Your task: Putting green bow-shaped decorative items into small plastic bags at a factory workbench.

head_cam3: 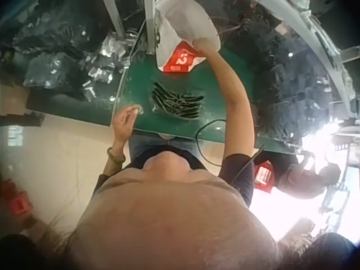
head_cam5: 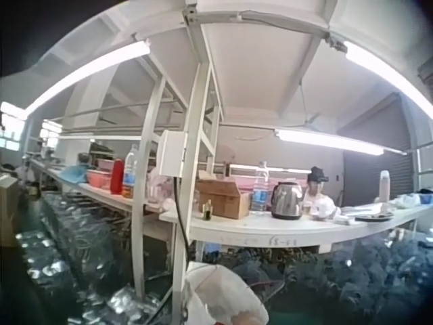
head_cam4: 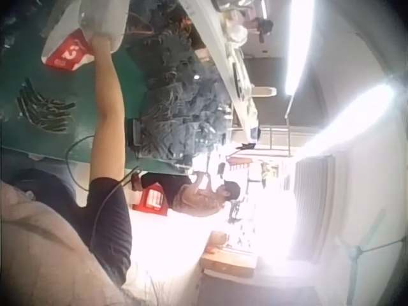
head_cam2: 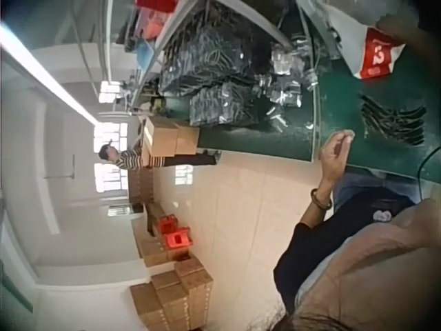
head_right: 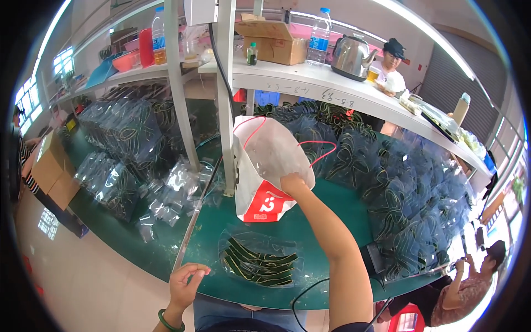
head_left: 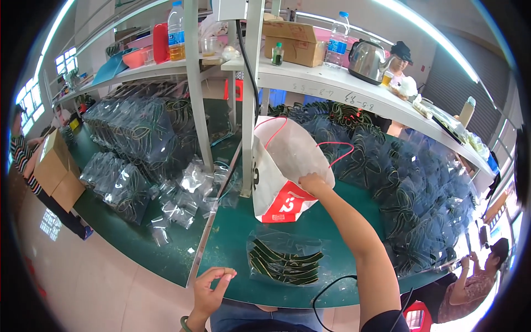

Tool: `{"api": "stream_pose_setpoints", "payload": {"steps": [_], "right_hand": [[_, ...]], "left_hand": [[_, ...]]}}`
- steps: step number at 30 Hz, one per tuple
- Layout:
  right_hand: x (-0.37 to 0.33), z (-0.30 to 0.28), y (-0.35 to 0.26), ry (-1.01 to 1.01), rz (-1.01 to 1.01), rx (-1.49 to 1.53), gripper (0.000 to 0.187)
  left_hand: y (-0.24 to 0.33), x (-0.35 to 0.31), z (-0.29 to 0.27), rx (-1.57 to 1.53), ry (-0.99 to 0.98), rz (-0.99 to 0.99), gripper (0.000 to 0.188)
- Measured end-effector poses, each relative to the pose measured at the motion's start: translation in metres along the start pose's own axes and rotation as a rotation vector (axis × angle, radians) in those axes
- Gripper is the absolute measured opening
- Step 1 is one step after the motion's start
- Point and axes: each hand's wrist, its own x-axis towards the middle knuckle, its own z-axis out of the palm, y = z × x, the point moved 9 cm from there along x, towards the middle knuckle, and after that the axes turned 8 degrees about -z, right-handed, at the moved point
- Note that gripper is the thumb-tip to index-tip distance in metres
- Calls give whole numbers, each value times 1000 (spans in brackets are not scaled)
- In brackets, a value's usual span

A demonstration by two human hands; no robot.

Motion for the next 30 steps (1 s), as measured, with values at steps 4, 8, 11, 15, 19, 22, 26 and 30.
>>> {"api": "stream_pose_setpoints", "payload": {"steps": [4,8,11,15,19,22,26,30], "right_hand": [[-22,-4,18,4,204,-110,28],[-53,-67,-21,102,114,-22,20],[-77,-108,-36,216,158,7,17],[-115,-177,-60,558,230,97,17],[-200,-240,-101,1019,168,276,14],[-253,-255,-159,1196,17,442,12],[-296,-236,-204,1180,-37,757,11],[-297,-187,-224,976,-9,1269,12]], "left_hand": [[19,6,23,67,-52,44,13],[32,0,29,43,-28,93,12],[35,-1,31,38,-44,91,12],[41,-5,23,73,-21,111,12],[60,-8,21,83,33,177,14],[87,-1,21,109,71,249,19],[134,18,51,158,-62,430,53],[162,30,94,63,-193,407,83]]}}
